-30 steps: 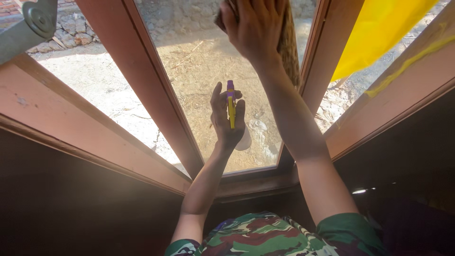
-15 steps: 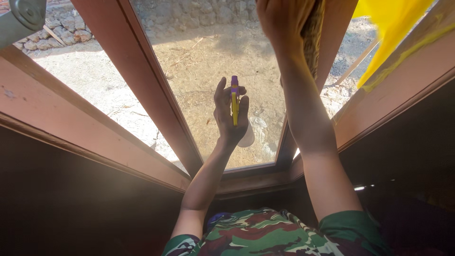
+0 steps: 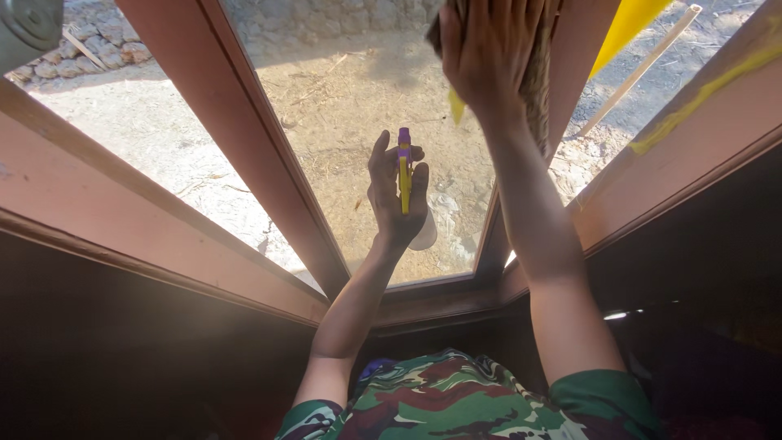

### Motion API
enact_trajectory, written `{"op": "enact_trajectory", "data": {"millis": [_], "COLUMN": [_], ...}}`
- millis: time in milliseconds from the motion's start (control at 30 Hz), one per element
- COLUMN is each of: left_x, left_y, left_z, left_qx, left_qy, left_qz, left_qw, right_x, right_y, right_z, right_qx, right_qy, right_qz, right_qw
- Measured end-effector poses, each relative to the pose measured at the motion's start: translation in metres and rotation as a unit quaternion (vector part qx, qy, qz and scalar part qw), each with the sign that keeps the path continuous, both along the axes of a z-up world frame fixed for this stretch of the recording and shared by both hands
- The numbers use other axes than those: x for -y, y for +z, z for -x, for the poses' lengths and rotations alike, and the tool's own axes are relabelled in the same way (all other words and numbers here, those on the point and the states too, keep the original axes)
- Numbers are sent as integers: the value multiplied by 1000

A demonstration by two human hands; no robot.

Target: The person sprays a cleaning solution onto a glass window and wipes it with a cloth. They repeatedly spray and wipe different sections of the window to remove dirt and streaks.

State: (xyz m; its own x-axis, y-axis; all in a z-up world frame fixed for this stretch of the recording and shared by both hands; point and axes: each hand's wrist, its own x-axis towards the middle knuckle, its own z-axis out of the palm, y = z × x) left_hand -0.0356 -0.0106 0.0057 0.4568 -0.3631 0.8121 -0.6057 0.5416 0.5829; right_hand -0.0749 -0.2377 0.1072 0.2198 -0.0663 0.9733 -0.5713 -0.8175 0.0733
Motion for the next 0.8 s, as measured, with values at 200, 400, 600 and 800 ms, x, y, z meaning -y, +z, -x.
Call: {"op": "enact_trajectory", "data": {"millis": [200, 400, 600, 800], "left_x": [1, 6, 11, 3], "left_y": [-4, -8, -18, -9], "left_z": [5, 8, 11, 10], "left_qx": [-2, -8, -1, 2], "left_qy": [-7, 0, -3, -4], "left_qz": [-3, -3, -6, 3], "left_qw": [1000, 1000, 1000, 1000], "right_x": [-31, -28, -39, -36], "right_y": [-6, -10, -64, -60], "right_z": [19, 4, 32, 28], "right_qx": [-22, -71, -77, -24], "right_qy": [-27, -68, -49, -36], "right_qz": [-57, -104, -15, -74], "right_qw": [998, 990, 996, 996]}}
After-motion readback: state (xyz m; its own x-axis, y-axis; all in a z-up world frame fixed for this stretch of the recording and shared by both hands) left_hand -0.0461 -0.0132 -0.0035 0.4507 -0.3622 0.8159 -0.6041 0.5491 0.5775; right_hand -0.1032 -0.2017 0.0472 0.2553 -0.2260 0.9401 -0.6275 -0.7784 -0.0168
